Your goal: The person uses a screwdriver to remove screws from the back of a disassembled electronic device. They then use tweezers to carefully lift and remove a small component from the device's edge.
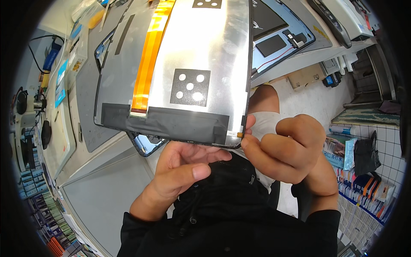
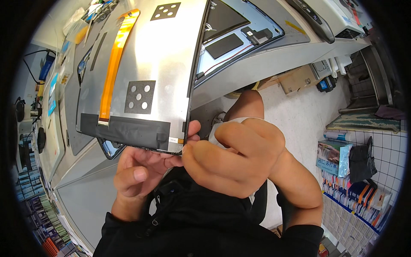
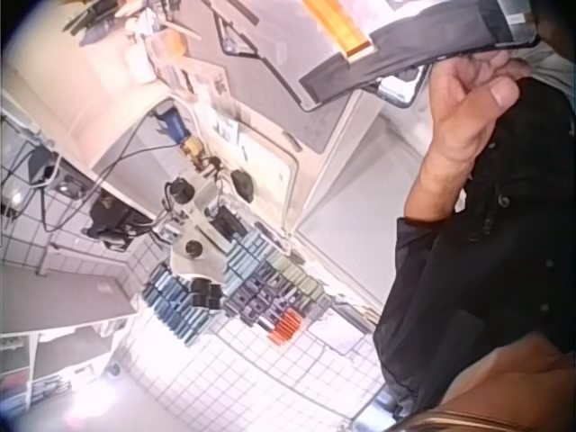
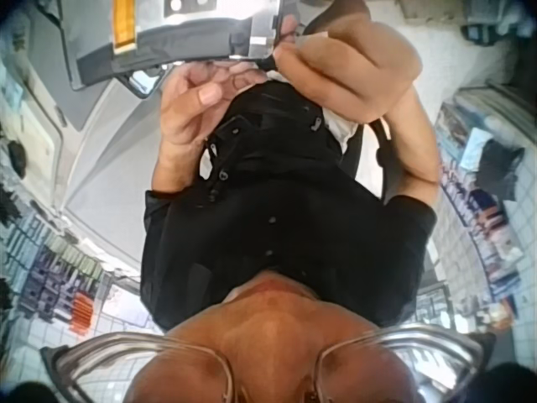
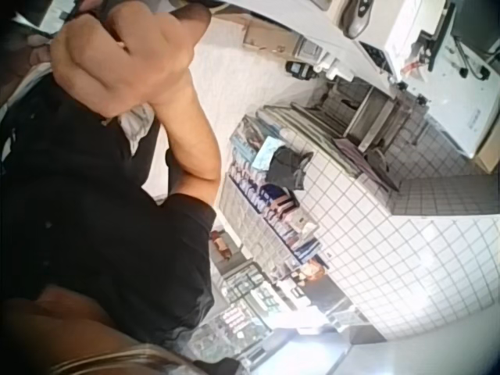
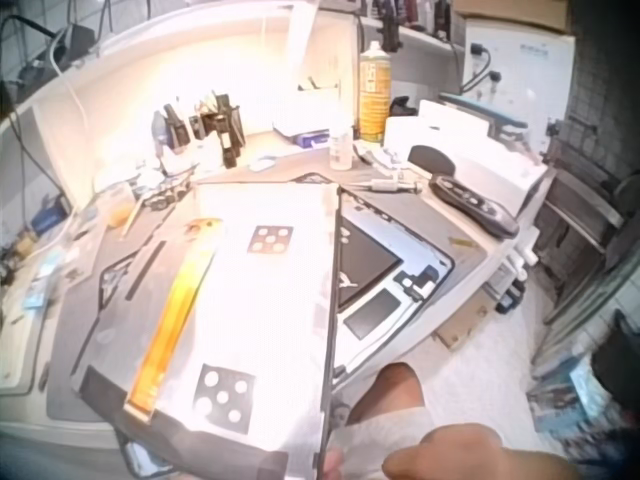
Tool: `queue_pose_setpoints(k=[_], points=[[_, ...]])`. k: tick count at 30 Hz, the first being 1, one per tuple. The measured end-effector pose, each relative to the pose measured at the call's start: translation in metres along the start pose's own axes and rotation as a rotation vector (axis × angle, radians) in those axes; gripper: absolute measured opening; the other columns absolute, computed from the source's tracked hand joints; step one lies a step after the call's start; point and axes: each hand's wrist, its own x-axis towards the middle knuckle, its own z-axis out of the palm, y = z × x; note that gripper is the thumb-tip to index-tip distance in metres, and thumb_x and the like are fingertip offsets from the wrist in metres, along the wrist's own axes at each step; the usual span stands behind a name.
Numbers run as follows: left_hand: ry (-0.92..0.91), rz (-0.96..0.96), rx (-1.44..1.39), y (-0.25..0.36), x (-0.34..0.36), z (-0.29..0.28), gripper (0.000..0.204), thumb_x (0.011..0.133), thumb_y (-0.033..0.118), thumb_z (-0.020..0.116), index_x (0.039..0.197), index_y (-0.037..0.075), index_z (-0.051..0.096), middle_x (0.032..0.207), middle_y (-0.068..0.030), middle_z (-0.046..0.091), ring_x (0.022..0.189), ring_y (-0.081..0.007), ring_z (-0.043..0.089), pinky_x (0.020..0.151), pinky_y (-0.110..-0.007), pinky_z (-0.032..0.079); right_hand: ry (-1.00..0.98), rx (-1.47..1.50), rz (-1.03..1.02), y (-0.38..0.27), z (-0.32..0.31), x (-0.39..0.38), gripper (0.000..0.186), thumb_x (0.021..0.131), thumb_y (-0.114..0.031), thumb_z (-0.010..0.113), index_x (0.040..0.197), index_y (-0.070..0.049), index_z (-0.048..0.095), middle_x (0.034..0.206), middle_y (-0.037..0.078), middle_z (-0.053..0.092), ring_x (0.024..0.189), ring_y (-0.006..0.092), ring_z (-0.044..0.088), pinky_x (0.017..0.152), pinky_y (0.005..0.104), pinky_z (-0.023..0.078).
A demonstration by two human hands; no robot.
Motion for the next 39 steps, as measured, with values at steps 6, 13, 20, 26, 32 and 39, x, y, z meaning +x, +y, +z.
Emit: queue_pose_setpoints(k=[6,13,20,26,32,39], points=[[0.001,-0.03,-0.017,0.001,-0.003,0.001,0.091,0.078,0.029,0.067,0.148,-0.011,0.025,0.149,-0.0359,0.031,0.137,-0.041,0.041,0.105,-0.045,0.042,-0.094,-0.003,-0.022,-0.001,-0.008,0.011,0.025,0.061,-0.008,0.075,0.084,-0.017,0.069,0.081,-0.008,0.054,0.059,0.011,0.046,0.044,0.0238,0.027],[-0.145,0.014,-0.148,-0.001,-0.004,-0.008,0.064,0.087,0.012,0.061,0.144,-0.005,0.036,0.149,-0.0238,0.04,0.135,-0.0273,0.044,0.107,-0.036,0.036,-0.119,-0.07,-0.087,0.003,-0.006,0.022,0.018,0.07,-0.014,0.073,0.064,-0.017,0.057,0.074,-0.008,0.045,0.055,0.008,0.039,0.043,0.0229,0.023],[-0.114,-0.014,-0.001,0.005,0.0,-0.003,0.082,0.082,0.022,0.059,0.147,-0.012,0.022,0.149,-0.0357,0.031,0.136,-0.0419,0.041,0.11,-0.05,0.034,-0.172,-0.042,-0.087,0.003,-0.007,0.026,0.017,0.068,-0.007,0.071,0.066,-0.016,0.056,0.076,-0.007,0.045,0.057,0.0089,0.04,0.044,0.0226,0.025],[-0.082,0.017,-0.06,0.004,0.0,0.001,0.077,0.084,0.021,0.06,0.146,-0.011,0.026,0.146,-0.029,0.041,0.134,-0.0386,0.044,0.109,-0.052,0.036,-0.188,0.087,-0.08,0.012,-0.009,0.023,0.026,0.057,-0.009,0.071,0.083,-0.013,0.068,0.081,-0.004,0.057,0.058,0.0139,0.047,0.043,0.0241,0.033],[-0.051,0.003,-0.162,-0.002,0.003,-0.001,0.07,0.087,0.006,0.059,0.148,-0.005,0.026,0.147,-0.0246,0.041,0.136,-0.0359,0.043,0.109,-0.051,0.037,-0.081,0.179,0.119,0.007,0.003,0.012,0.018,0.065,-0.006,0.072,0.081,-0.012,0.068,0.077,-0.003,0.056,0.057,0.0122,0.047,0.044,0.0225,0.034],[-0.2,0.115,-0.275,-0.018,0.013,-0.008,0.061,0.091,-0.007,0.052,0.147,-0.003,0.03,0.146,-0.0247,0.043,0.138,-0.0325,0.041,0.113,-0.043,0.035,-0.08,0.231,0.247,-0.002,0.002,0.007,0.027,0.06,-0.005,0.076,0.084,-0.01,0.066,0.075,0.002,0.053,0.06,0.0201,0.05,0.05,0.0303,0.04]])
